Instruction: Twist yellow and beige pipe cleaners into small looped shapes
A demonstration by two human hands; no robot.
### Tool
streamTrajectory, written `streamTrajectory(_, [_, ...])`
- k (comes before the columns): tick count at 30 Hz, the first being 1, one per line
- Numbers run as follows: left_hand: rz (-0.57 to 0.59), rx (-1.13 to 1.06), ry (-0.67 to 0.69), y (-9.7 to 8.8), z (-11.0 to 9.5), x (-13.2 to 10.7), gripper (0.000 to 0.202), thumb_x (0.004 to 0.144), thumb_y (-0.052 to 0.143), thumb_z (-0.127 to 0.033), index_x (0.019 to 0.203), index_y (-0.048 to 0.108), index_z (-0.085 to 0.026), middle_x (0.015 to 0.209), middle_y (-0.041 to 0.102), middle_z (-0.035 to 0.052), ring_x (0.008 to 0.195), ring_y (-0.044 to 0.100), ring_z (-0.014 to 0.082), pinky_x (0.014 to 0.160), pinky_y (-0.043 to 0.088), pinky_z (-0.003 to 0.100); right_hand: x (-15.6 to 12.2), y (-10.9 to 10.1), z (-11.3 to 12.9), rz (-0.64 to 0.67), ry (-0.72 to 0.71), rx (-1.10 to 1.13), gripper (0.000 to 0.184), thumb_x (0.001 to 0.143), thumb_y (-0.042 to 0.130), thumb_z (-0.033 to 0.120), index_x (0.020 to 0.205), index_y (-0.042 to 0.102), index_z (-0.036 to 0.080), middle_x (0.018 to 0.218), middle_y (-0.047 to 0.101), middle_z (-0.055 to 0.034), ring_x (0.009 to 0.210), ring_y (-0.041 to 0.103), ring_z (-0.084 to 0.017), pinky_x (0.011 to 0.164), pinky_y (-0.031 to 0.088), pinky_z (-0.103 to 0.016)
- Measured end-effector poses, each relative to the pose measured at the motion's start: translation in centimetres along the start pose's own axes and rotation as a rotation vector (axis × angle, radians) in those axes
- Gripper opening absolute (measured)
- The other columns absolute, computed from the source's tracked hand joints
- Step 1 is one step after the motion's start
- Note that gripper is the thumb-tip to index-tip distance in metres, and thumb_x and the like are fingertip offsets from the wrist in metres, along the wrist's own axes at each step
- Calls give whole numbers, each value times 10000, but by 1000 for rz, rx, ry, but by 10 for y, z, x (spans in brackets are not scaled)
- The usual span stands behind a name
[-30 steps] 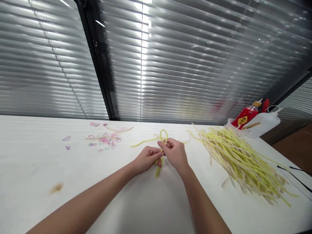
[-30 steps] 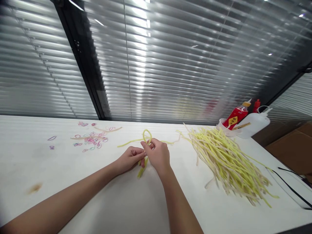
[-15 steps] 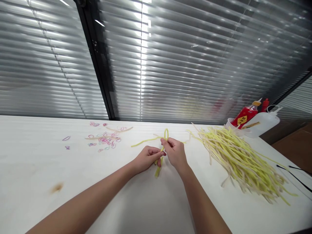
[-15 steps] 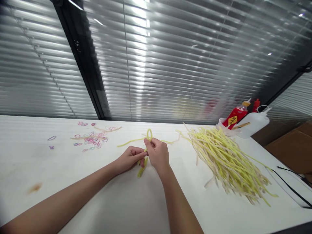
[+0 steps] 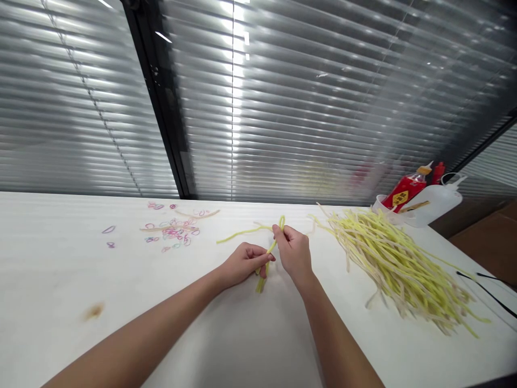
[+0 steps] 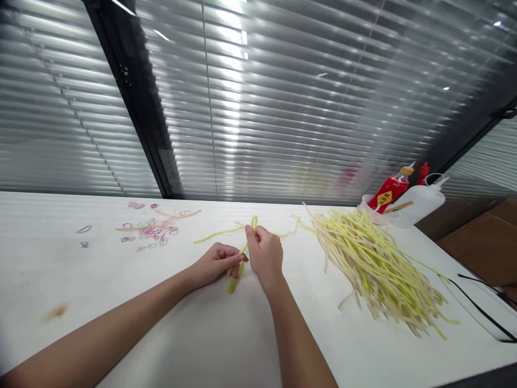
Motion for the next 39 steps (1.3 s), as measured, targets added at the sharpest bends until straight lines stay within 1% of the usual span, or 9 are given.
streamTrajectory(6, [-8,9,-10,1,1,1,397,802,563,-448,581,639,-128,529,623,39,475,434,98,522,341,232,0,1,1,27,1,59,433,874,378,499,593,535,210,478,449,25,473,398,-122,482,280,-239])
streamTrajectory(9, [-6,12,-6,1,2,1,409,804,563,-444,549,621,-130,519,617,36,474,436,97,528,348,235,0,0,3,12,-3,71,435,851,422,510,549,482,202,468,403,35,475,356,-112,481,280,-236])
streamTrajectory(12, [10,4,-4,1,1,1,380,801,573,-425,570,633,-129,508,610,29,474,441,98,530,354,238,1,-3,3,-20,-1,92,458,823,465,534,516,425,197,473,342,47,481,311,-101,479,281,-235])
streamTrajectory(14, [22,-6,-5,1,1,0,353,802,574,-412,609,653,-127,507,608,24,477,446,100,538,366,239,2,-4,2,-30,-3,116,453,827,462,537,528,442,195,478,331,49,484,307,-100,477,283,-235])
streamTrajectory(17, [23,-13,-6,1,2,1,344,806,569,-407,633,666,-126,505,606,21,481,459,103,559,389,244,3,-5,0,-18,-3,164,436,842,448,524,568,502,189,484,376,41,482,338,-101,478,297,-236])
streamTrajectory(21, [22,-18,-9,1,2,1,363,794,576,-427,609,657,-125,503,608,27,484,477,107,568,408,249,4,-4,-2,-7,4,230,426,850,443,511,605,558,181,486,418,35,471,381,-102,478,318,-233])
streamTrajectory(26, [22,-42,-14,1,1,0,368,773,588,-443,605,662,-125,502,611,32,493,507,115,566,420,248,4,-6,0,-36,-1,259,421,829,492,505,584,568,171,479,417,41,473,374,-95,470,311,-226])
streamTrajectory(32, [39,-78,-16,1,3,-1,335,765,600,-420,610,674,-132,494,611,33,505,540,129,559,423,248,6,-11,-1,-96,28,294,416,830,504,496,576,561,172,471,394,51,473,359,-88,465,304,-217])
streamTrajectory(39, [55,-98,-16,2,4,0,305,784,598,-364,581,661,-144,479,583,16,526,563,134,593,429,251,6,-12,-3,-108,35,348,409,828,519,472,552,551,173,459,381,52,465,359,-87,469,308,-217])
Point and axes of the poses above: each hand's wrist, its own x-axis towards the middle knuckle, its own y-axis out of the palm, z = x × y, the point moved 4 cm from there along x, towards the middle knuckle
